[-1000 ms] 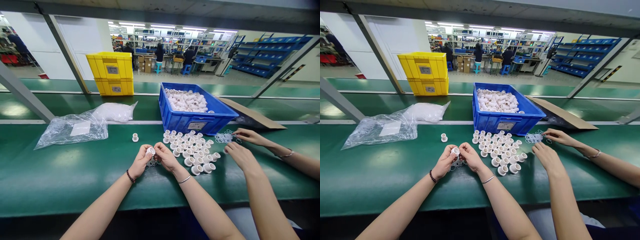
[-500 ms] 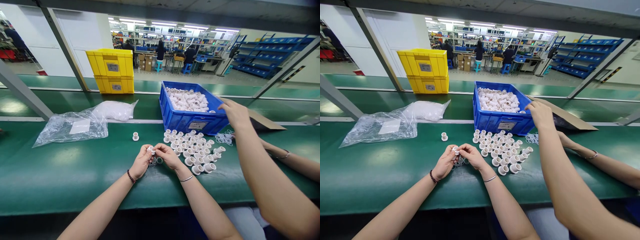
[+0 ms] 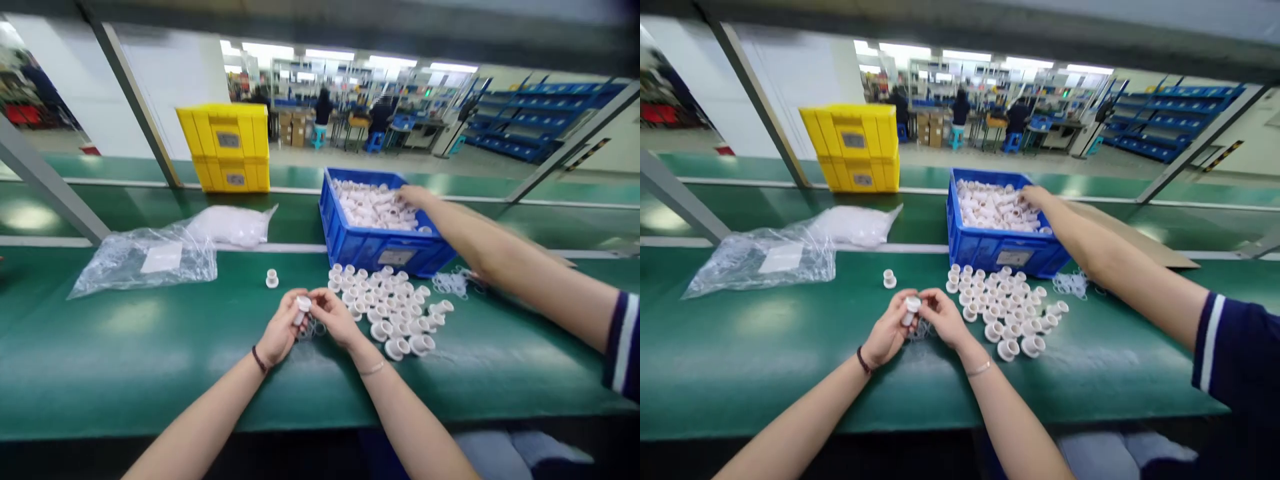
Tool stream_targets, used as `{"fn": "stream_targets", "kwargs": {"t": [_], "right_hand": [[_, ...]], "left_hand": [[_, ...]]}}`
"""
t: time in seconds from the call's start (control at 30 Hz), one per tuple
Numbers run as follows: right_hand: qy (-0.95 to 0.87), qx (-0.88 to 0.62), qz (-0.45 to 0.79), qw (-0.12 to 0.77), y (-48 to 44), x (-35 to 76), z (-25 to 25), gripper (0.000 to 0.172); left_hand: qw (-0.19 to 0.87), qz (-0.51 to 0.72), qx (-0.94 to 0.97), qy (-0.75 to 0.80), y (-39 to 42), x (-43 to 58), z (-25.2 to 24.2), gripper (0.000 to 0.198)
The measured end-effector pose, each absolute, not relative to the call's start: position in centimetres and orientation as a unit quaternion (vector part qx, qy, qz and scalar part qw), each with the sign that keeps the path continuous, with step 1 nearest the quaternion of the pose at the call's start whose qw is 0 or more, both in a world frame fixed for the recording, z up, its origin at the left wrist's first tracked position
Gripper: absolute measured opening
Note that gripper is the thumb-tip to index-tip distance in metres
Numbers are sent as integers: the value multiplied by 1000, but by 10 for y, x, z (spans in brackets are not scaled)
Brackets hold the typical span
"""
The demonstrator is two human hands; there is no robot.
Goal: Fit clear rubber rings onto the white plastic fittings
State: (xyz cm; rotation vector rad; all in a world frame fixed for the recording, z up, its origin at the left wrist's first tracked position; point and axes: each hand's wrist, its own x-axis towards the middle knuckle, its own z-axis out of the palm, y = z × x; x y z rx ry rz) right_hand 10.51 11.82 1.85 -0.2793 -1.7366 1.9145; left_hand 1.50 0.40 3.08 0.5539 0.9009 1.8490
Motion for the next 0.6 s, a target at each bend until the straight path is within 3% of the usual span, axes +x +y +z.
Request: {"fn": "stream_targets", "kwargs": {"t": [0.17, 0.4, 0.6], "right_hand": [[-727, -89, 572, 369, 111, 106, 19, 21], [-812, -86, 369, 445, 114, 115, 22, 22], [-811, -194, 193, 518, 145, 127, 28, 37]], "left_hand": [[434, 786, 225, 378, 6, 8, 27, 26], [411, 743, 282, 447, 7, 0, 23, 27], [256, 717, 341, 552, 7, -14, 21, 31]]}}
